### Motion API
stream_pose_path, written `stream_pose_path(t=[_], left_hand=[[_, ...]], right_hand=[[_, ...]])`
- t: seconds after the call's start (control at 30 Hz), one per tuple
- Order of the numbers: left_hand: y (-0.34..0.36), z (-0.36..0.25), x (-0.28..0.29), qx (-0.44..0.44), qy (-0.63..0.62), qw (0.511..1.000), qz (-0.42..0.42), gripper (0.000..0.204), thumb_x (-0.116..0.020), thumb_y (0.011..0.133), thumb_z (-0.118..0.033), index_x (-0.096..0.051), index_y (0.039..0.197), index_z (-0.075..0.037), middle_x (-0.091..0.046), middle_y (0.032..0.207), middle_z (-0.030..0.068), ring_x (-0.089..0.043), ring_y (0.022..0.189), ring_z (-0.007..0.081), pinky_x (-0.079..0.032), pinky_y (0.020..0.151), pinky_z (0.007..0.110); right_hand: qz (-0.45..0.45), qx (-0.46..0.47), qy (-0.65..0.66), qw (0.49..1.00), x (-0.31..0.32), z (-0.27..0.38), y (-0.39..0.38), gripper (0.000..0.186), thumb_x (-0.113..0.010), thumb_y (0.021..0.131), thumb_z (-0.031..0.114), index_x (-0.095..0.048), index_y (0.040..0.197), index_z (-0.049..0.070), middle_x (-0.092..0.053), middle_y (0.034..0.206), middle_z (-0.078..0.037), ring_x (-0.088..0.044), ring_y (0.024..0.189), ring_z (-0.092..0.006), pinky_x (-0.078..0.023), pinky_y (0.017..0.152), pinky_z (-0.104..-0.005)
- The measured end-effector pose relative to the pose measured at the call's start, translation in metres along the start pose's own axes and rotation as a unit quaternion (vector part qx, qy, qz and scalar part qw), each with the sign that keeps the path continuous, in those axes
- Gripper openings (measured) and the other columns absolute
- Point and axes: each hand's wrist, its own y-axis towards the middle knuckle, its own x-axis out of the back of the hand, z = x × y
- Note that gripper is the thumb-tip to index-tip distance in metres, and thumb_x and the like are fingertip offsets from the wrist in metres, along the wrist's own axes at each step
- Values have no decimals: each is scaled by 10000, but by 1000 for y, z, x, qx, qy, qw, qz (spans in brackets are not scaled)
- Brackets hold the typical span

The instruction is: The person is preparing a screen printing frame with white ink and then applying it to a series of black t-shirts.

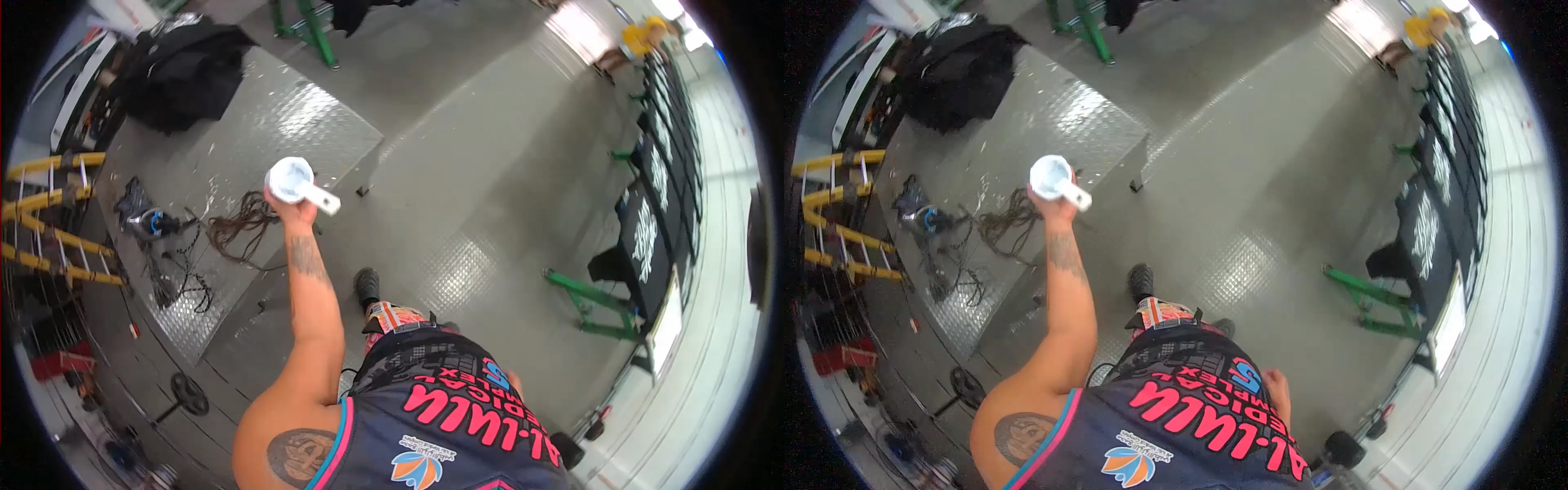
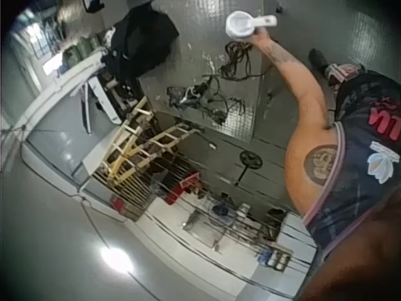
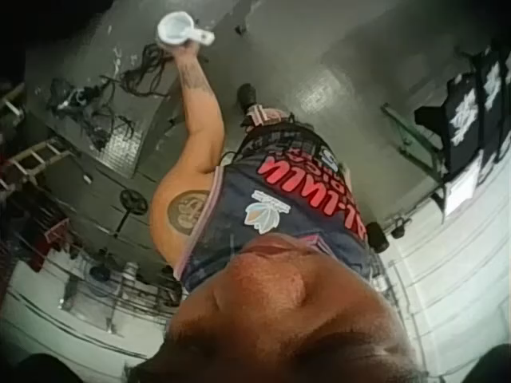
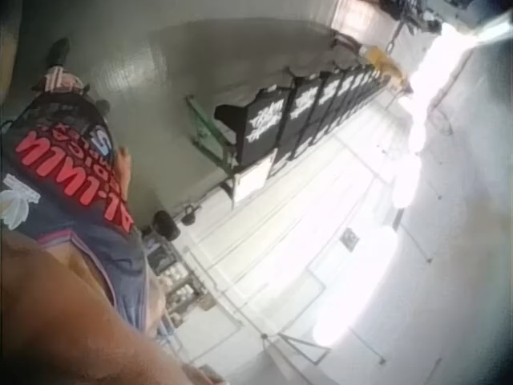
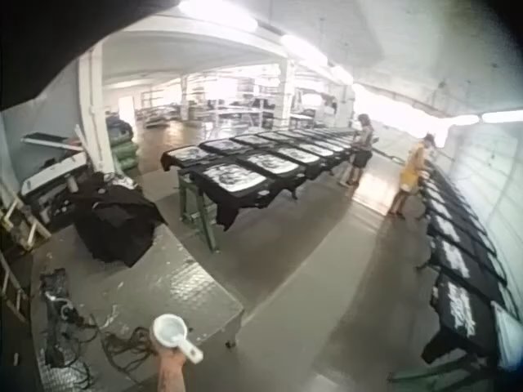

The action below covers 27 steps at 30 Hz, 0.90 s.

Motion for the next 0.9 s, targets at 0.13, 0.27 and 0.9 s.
stream_pose_path(t=[0.13, 0.27, 0.9], left_hand=[[-109, 89, -17, 158, 36, 987, -3, 678, -503, 870, -681, -597, 1299, -164, -653, 1239, 46, -628, 1136, 281, -512, 1017, 524], [-227, 232, -35, 257, 210, 943, 6, 743, -468, 864, -730, -544, 1357, -179, -584, 1333, 38, -559, 1232, 260, -470, 1042, 470], [-752, 726, -81, 596, 431, 628, 253, 754, -360, 945, -737, -453, 1445, -180, -554, 1393, 26, -526, 1291, 254, -456, 1044, 434]], right_hand=[[-63, 195, 19, 979, 35, 144, -14, 255, -662, 920, 214, -666, 1070, 8, -699, 999, -176, -693, 935, -290, -536, 813, -374], [-137, 342, -22, 930, 119, 206, -48, 357, -709, 879, 233, -625, 1170, 44, -628, 1094, -144, -649, 972, -330, -529, 827, -410], [-462, 4, -234, 855, 387, -139, -148, 319, -641, 779, 203, -615, 1028, 5, -598, 877, -91, -621, 766, -214, -486, 619, -334]])
